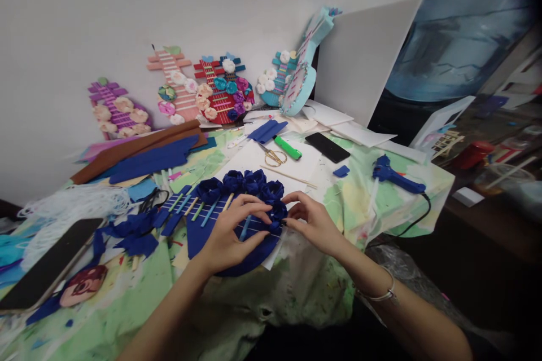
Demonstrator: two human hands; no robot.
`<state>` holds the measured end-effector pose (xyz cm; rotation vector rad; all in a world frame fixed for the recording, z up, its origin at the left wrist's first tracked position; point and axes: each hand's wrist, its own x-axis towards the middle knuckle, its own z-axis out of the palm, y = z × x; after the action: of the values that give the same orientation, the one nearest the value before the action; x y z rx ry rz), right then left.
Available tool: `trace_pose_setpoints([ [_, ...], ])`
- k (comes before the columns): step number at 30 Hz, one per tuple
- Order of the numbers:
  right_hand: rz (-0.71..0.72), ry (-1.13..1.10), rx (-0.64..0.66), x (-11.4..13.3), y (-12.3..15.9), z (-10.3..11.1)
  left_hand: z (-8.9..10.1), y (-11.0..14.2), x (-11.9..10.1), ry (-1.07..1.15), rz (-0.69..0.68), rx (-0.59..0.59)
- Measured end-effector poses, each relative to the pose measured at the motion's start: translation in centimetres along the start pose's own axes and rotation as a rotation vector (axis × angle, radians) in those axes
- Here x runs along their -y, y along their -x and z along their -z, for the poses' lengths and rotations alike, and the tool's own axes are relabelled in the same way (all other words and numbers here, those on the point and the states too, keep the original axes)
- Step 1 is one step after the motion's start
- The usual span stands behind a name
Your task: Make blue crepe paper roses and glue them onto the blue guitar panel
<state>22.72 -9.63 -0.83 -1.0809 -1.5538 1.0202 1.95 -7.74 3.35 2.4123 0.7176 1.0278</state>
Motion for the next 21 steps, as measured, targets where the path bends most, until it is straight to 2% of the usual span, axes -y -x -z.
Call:
trace_pose_setpoints([
  [2, -0.014, -0.011, -0.003, -0.1, 0.1, 0.3, 0.3, 0.3, -0.5, -0.052, 0.035, -0.075],
  [4, -0.03, -0.042, -0.028, -0.3, 0.2, 0.8, 0.9, 1.4, -1.1, -0.213, 0.157, -0.233],
  [6, -0.042, -0.082, -0.072, -0.8, 0.2, 1.5, 1.9, 3.1, -1.8, -0.49, 0.41, -0.453],
  [7, -0.046, -0.097, -0.097, -1.1, 0.1, 1.9, 2.4, 4.1, -2.0, -0.619, 0.569, -0.479],
  [8, -0.051, -0.103, -0.122, -1.5, 0.1, 2.2, 3.0, 5.1, -2.1, -0.687, 0.762, -0.466],
  [9, -0.057, -0.1, -0.143, -1.9, -0.1, 2.4, 3.4, 6.1, -2.0, -0.667, 0.956, -0.4],
  [10, -0.065, -0.093, -0.161, -2.3, -0.2, 2.6, 3.8, 6.9, -1.8, -0.557, 1.128, -0.303],
  [11, -0.071, -0.082, -0.176, -2.6, -0.4, 2.7, 3.9, 7.6, -1.6, -0.443, 1.248, -0.238],
  [12, -0.075, -0.072, -0.186, -3.0, -0.6, 2.8, 3.9, 8.2, -1.3, -0.358, 1.309, -0.215],
  [15, -0.066, -0.06, -0.206, -3.6, -0.8, 2.6, 3.0, 8.6, -0.3, 0.015, 1.318, -0.244],
  [18, -0.032, -0.094, -0.203, -3.6, -0.5, 2.5, 2.0, 8.0, 0.4, 0.39, 1.178, -0.451],
  [21, 0.029, -0.175, -0.261, -3.3, 0.0, 2.6, 2.4, 6.9, 1.5, 0.407, 0.939, -0.58],
])
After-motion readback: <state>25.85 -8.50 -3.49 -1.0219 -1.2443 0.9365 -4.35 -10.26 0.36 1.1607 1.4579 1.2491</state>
